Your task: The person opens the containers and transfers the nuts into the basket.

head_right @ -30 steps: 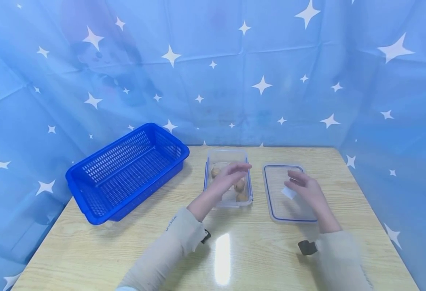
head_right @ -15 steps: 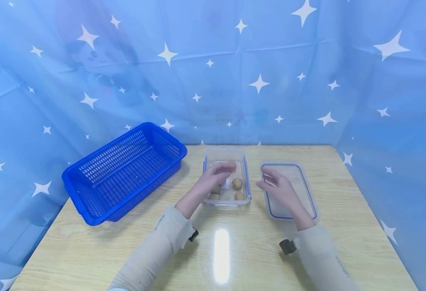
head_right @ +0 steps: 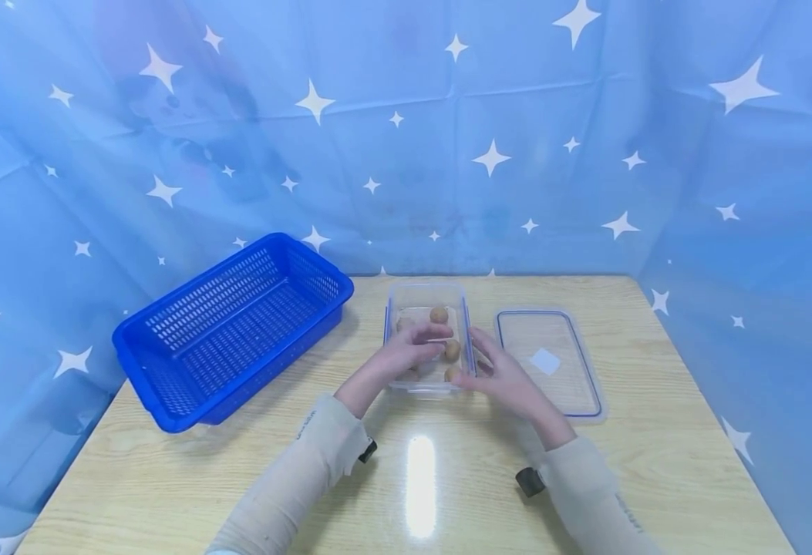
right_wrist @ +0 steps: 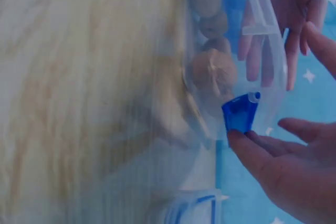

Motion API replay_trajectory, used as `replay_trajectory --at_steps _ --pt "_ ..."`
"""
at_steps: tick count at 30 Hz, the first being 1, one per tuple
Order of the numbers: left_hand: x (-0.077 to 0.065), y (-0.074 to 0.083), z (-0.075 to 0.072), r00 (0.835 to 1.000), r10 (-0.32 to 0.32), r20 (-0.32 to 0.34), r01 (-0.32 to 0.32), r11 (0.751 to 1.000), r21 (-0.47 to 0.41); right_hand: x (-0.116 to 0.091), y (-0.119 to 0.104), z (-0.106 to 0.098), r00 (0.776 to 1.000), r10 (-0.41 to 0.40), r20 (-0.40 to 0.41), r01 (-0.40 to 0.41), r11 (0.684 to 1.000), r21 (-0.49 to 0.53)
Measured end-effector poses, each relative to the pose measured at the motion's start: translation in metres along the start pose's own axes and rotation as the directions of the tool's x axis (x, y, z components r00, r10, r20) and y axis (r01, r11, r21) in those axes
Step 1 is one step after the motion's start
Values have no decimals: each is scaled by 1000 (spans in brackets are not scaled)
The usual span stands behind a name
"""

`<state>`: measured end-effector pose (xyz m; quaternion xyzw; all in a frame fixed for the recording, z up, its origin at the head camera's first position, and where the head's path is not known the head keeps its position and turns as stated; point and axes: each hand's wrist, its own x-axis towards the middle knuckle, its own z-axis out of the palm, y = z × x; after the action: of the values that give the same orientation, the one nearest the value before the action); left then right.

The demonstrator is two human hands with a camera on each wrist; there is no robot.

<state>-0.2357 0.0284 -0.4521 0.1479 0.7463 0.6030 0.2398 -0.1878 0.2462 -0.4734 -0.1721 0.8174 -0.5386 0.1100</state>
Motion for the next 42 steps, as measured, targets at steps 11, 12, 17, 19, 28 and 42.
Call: replay_trajectory --at_steps 11,12,17,19,28,42 --pt "7 -7 3 987 -29 158 2 986 170 -5 1 10 999 33 -20 -36 984 -173" --pt "7 -8 4 984 -50 170 20 984 175 -5 1 10 999 37 -20 -40 981 -191" --pt "11 -10 5 968 -125 218 79 975 208 -4 -3 10 999 37 -15 -40 962 -270" --pt "14 -12 5 965 -133 226 80 971 226 -3 -4 10 999 36 -14 -38 957 -287" --pt "19 -17 5 960 -155 231 87 956 279 -1 -8 12 998 53 -25 -59 926 -373" --pt "19 -13 8 961 -166 220 94 947 308 0 -10 8 998 49 -33 -58 914 -402"
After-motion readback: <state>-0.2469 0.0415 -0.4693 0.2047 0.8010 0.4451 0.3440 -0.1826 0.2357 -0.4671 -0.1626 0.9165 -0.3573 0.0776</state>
